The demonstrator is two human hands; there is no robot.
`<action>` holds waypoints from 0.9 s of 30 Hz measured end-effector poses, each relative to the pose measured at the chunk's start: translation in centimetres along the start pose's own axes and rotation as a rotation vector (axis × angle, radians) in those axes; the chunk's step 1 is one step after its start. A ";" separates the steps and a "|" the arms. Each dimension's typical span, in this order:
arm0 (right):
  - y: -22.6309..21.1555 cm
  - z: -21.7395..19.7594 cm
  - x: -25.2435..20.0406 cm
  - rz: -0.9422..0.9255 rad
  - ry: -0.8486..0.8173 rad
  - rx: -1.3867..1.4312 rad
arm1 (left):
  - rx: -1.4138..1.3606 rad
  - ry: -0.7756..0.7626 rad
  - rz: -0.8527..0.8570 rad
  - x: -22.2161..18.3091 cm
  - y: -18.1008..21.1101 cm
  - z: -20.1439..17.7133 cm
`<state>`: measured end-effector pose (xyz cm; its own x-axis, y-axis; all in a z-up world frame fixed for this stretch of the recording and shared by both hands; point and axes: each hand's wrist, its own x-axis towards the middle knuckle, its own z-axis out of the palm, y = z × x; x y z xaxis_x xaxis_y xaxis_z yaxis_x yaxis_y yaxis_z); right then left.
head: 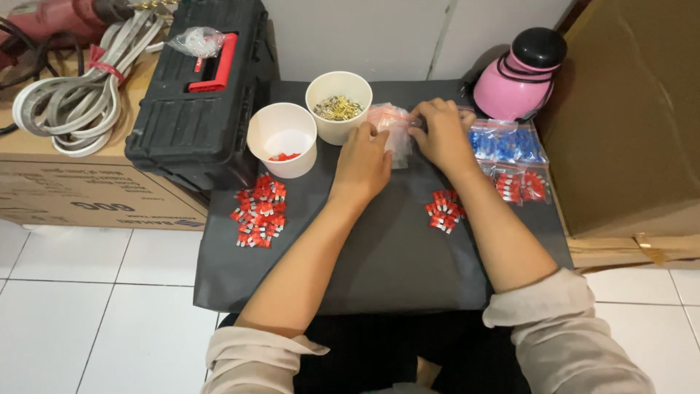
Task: Sorting red automotive fuses and placing them into small plastic bags on a workspace.
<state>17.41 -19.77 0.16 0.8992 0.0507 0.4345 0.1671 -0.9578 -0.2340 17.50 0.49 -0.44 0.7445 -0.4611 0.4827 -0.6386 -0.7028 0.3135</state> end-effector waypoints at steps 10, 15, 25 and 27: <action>0.7 -3.6 -2.3 0.226 0.003 0.757 | -0.154 0.490 0.068 -0.5 2.0 -1.8; -2.0 -4.5 -2.5 0.268 -0.016 1.035 | -0.124 0.492 0.164 -0.7 2.6 -2.7; -4.5 -5.8 -3.0 0.246 -0.077 1.032 | 0.013 0.364 0.188 -0.7 1.2 -0.3; -4.2 -5.6 -3.0 0.239 -0.060 1.034 | 0.048 0.372 0.175 -0.8 1.1 -0.5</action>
<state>11.74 -17.45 4.75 0.9679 -0.0661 0.2424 0.2203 -0.2399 -0.9455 16.14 0.31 -0.07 0.4989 -0.3549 0.7907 -0.7330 -0.6595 0.1665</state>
